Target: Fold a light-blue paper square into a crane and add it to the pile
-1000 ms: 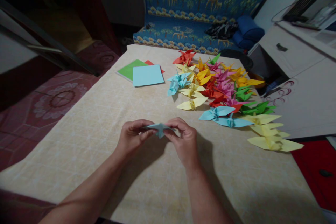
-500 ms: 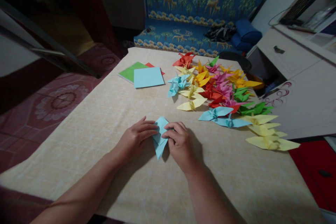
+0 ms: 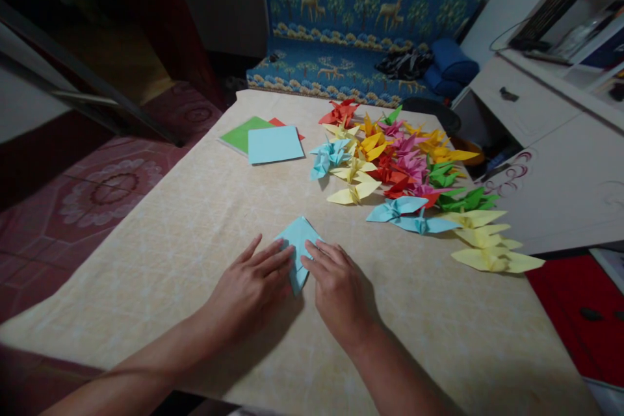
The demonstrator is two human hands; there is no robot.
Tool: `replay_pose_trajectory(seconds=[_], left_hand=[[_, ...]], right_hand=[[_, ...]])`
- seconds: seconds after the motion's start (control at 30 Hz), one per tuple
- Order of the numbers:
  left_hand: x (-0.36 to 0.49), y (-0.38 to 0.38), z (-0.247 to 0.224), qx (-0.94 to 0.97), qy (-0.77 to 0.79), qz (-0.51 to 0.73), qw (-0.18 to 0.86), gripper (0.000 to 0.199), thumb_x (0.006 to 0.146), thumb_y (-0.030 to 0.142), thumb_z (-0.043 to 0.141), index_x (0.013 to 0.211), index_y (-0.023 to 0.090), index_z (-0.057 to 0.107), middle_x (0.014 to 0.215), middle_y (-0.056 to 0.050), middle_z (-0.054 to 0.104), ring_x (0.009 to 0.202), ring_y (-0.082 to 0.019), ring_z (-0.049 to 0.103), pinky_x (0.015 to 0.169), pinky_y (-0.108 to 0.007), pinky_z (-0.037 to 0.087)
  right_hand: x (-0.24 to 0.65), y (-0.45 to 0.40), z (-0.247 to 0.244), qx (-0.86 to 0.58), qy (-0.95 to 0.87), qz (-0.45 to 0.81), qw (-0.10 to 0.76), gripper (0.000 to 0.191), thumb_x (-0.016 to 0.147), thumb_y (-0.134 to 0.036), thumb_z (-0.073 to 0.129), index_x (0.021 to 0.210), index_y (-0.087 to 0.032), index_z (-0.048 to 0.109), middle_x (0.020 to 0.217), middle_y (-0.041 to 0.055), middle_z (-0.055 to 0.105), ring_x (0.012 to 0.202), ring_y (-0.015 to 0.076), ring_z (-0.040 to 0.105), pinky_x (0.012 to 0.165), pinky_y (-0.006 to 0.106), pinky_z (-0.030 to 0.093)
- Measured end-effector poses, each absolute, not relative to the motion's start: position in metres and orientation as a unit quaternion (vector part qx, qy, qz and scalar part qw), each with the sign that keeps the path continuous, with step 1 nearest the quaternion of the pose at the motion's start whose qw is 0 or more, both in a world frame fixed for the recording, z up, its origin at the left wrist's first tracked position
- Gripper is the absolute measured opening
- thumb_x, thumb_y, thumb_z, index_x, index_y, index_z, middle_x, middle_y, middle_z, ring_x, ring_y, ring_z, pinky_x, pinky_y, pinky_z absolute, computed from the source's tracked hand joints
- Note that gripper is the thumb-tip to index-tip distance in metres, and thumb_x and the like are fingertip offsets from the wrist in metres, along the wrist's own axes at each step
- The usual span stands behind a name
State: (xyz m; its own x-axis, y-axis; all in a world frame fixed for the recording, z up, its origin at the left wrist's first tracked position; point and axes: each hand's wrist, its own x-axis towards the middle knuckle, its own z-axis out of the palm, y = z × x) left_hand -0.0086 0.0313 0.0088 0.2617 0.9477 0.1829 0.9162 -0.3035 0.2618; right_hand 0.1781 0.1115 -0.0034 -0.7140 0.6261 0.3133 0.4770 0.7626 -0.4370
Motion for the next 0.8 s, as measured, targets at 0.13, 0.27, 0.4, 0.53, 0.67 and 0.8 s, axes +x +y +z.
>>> replay_pose_trajectory(seconds=[0.13,0.27,0.4,0.53,0.67,0.8], left_hand=[[0.011,0.021,0.0,0.799,0.583,0.145,0.024,0.042,0.091,0.023,0.053,0.13,0.009,0.058,0.137,-0.013,0.058,0.128,-0.032,0.053,0.106,-0.048,0.046],[0.016,0.017,-0.009,0.794,0.587,0.158,0.008,0.043,0.093,0.031,0.053,0.13,0.008,0.058,0.137,-0.017,0.057,0.13,-0.032,0.051,0.105,-0.045,0.048],[0.017,0.016,-0.013,0.792,0.582,0.183,-0.009,0.04,0.095,0.031,0.049,0.125,0.006,0.061,0.136,-0.019,0.057,0.131,-0.033,0.05,0.105,-0.046,0.048],[0.022,0.011,-0.018,0.78,0.597,0.187,-0.011,0.043,0.094,0.031,0.051,0.128,0.006,0.059,0.14,-0.018,0.054,0.131,-0.033,0.049,0.105,-0.045,0.048],[0.025,0.006,-0.02,0.781,0.597,0.185,-0.018,0.042,0.096,0.026,0.046,0.132,0.006,0.056,0.14,-0.018,0.053,0.13,-0.032,0.051,0.104,-0.046,0.049],[0.026,0.003,-0.019,0.782,0.596,0.185,-0.015,0.04,0.096,0.022,0.045,0.13,0.005,0.058,0.14,-0.019,0.053,0.129,-0.033,0.052,0.104,-0.047,0.05]], right_hand=[[0.174,0.11,-0.002,-0.302,-0.91,0.146,0.244,0.043,0.086,-0.001,0.042,0.111,-0.019,0.071,0.121,0.009,0.07,0.115,0.0234,0.063,0.107,0.051,0.045],[0.169,0.108,0.004,-0.243,-0.932,0.179,0.2,0.046,0.093,-0.009,0.037,0.135,-0.017,0.054,0.142,0.0108,0.055,0.133,0.0208,0.049,0.116,0.051,0.031],[0.162,0.113,0.008,-0.21,-0.951,0.198,0.111,0.052,0.099,-0.028,0.039,0.15,-0.018,0.033,0.156,0.0109,0.034,0.146,0.0231,0.028,0.118,0.055,0.021],[0.156,0.133,0.0,-0.225,-0.956,0.166,0.083,0.058,0.101,-0.044,0.034,0.153,-0.021,0.024,0.159,0.0104,0.027,0.148,0.0241,0.021,0.117,0.058,0.017],[0.146,0.157,-0.007,-0.276,-0.953,0.102,0.072,0.061,0.101,-0.046,0.035,0.153,-0.018,0.023,0.16,0.0103,0.022,0.149,0.0242,0.018,0.117,0.058,0.015],[0.134,0.162,-0.003,-0.365,-0.926,0.047,0.079,0.066,0.098,-0.042,0.042,0.153,-0.01,0.023,0.161,0.0132,0.015,0.149,0.0295,0.012,0.117,0.06,0.01]])
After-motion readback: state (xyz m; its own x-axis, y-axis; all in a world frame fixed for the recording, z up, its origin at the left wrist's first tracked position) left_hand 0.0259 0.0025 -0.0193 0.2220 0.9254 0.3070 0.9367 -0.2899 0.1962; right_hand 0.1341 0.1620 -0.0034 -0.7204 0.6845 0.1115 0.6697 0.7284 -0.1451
